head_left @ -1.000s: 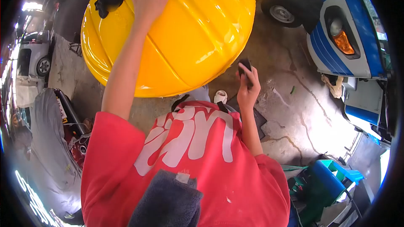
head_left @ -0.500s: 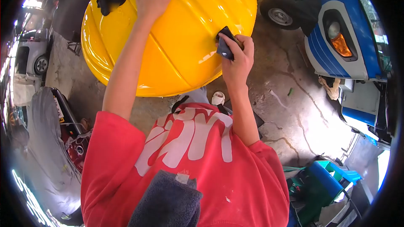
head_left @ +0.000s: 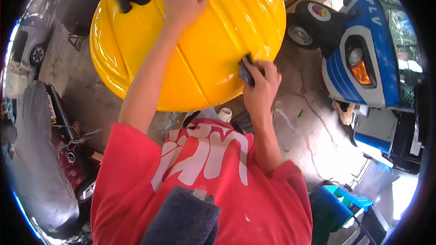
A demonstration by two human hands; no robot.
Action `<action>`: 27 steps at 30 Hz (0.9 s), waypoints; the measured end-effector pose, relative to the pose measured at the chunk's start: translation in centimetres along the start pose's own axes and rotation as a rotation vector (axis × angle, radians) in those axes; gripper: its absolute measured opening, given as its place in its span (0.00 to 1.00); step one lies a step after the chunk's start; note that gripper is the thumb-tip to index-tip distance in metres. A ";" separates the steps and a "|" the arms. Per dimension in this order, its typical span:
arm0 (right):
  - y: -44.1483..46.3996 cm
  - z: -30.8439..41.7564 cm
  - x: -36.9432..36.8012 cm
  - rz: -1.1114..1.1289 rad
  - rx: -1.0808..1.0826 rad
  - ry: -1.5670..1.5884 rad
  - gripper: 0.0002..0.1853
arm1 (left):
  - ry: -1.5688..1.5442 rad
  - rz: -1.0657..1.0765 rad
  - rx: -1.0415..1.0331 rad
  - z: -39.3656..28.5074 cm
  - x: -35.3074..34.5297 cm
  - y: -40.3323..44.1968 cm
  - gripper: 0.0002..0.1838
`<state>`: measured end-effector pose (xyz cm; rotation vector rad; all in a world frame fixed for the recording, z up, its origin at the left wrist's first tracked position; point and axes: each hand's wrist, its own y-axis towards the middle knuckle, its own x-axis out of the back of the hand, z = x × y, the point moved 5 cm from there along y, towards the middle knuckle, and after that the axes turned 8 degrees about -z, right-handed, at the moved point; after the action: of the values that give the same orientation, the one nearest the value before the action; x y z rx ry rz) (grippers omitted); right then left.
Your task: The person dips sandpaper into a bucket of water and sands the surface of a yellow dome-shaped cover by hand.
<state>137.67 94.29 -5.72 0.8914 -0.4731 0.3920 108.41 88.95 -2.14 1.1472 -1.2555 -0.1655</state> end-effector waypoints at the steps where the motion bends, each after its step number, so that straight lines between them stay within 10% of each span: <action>1: 0.8 0.0 -0.3 0.002 0.019 0.004 0.27 | 0.009 0.053 0.023 -0.2 0.1 0.1 0.21; 27: 2.7 0.5 -0.7 0.033 0.178 -0.164 0.30 | 0.029 0.300 -0.048 -3.4 2.0 -0.1 0.29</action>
<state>135.62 95.35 -4.07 1.0945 -0.6105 0.3969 111.88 89.57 -0.47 0.9048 -1.3739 0.0451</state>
